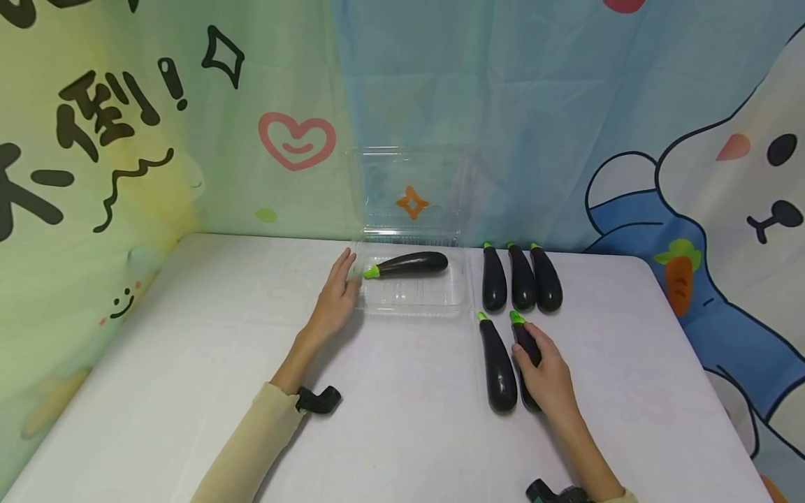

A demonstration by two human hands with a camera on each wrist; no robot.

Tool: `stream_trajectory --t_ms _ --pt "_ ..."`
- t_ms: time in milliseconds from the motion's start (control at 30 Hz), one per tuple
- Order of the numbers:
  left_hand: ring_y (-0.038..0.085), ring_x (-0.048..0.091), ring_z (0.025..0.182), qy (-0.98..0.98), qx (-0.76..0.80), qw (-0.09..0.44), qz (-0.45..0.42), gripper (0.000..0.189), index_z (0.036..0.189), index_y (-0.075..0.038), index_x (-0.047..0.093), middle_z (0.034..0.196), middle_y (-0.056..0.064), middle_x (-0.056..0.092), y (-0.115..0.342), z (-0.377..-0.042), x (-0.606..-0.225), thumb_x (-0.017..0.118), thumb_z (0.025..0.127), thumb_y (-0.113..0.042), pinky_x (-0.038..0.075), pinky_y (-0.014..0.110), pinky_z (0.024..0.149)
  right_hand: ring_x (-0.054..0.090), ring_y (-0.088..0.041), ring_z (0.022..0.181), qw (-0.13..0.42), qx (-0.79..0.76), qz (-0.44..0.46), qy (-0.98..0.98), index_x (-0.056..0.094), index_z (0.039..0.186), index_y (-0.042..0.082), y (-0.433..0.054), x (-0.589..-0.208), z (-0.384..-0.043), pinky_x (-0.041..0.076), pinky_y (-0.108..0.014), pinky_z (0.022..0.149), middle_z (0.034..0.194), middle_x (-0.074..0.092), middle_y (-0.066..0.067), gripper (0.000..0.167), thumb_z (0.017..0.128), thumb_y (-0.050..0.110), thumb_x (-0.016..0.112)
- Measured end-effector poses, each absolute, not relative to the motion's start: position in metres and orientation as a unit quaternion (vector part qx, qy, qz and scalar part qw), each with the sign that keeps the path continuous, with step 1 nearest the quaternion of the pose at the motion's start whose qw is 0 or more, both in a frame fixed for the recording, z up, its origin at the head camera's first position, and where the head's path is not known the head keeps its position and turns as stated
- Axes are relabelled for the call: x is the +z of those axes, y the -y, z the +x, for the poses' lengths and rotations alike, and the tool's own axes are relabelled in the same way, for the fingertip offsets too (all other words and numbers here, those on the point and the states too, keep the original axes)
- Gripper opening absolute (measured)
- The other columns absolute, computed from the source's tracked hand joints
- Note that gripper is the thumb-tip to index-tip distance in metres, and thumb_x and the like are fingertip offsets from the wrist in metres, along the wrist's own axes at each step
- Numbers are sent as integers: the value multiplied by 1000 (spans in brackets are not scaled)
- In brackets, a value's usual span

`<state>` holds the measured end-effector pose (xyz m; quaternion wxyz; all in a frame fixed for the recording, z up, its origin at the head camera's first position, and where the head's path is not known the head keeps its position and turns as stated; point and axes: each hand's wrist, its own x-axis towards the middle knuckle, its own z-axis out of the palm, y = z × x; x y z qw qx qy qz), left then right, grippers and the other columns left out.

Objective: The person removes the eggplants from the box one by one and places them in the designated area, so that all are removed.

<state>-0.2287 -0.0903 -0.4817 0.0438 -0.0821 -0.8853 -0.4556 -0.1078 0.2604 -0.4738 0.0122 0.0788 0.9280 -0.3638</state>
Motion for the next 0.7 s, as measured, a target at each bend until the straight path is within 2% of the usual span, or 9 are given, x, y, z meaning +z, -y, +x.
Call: stream_trajectory --t_ms 567,700 --pt "23 25 148 885 -455 47 -80 51 152 -8 29 163 2 20 89 -229 -481 34 102 -16 30 48 117 31 -54 136 17 -370 71 -926 31 150 3 -260 -467 -110 29 -68 106 150 32 -34 61 101 34 48" --pt "23 25 148 885 -457 47 -80 51 152 -8 30 163 1 20 89 -228 -480 34 101 -15 29 47 118 31 -53 137 -8 -386 69 -920 34 150 4 -261 -458 -110 30 -69 105 151 33 -32 60 101 36 48"
